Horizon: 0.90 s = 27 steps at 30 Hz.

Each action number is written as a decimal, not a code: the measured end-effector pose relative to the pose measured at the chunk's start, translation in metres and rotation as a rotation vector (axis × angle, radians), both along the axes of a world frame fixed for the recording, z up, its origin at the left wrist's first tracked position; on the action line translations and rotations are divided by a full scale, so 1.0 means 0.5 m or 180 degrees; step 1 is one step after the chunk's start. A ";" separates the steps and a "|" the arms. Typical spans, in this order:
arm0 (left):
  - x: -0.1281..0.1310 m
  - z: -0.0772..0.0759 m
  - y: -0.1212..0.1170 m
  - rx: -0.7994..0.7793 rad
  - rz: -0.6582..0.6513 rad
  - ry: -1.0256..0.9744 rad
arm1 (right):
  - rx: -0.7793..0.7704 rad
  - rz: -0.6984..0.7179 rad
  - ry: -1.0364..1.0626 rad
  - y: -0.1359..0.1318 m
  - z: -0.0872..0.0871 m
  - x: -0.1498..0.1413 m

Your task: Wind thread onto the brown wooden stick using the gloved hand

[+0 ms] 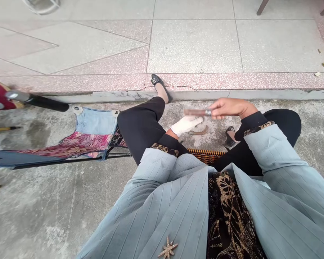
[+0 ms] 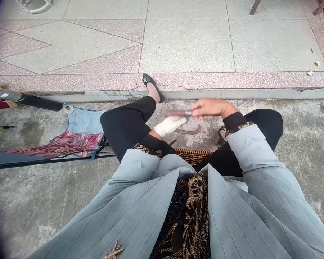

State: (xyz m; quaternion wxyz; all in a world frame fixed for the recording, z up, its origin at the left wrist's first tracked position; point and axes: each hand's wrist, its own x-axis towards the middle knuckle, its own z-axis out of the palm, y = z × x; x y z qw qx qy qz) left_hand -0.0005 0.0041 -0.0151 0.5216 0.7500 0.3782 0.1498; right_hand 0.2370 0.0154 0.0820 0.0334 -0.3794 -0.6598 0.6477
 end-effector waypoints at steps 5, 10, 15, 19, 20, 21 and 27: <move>0.015 0.007 -0.010 -0.0266 -0.0286 -0.0165 | 0.0837 -0.2159 0.0002 0.027 -0.008 0.024; 0.021 0.023 -0.028 -0.0212 -0.0785 -0.0220 | 0.1513 -0.1221 -0.2341 0.042 -0.071 -0.012; -0.004 0.042 -0.017 0.0316 -0.0485 0.0166 | 0.1317 0.0667 -0.3174 0.014 -0.092 -0.056; -0.024 0.039 0.001 0.0595 0.0017 0.0321 | 0.0153 0.1615 -0.2196 -0.004 -0.067 -0.053; -0.027 0.035 0.004 0.0590 0.0106 0.0282 | -0.0141 0.1721 -0.1726 -0.005 -0.054 -0.045; -0.028 0.031 0.008 0.0543 0.0187 0.0207 | -0.0324 0.1686 -0.1223 -0.006 -0.040 -0.036; -0.007 0.010 0.000 -0.0035 0.0154 -0.0211 | 0.0502 -0.0966 0.0476 0.012 0.016 0.021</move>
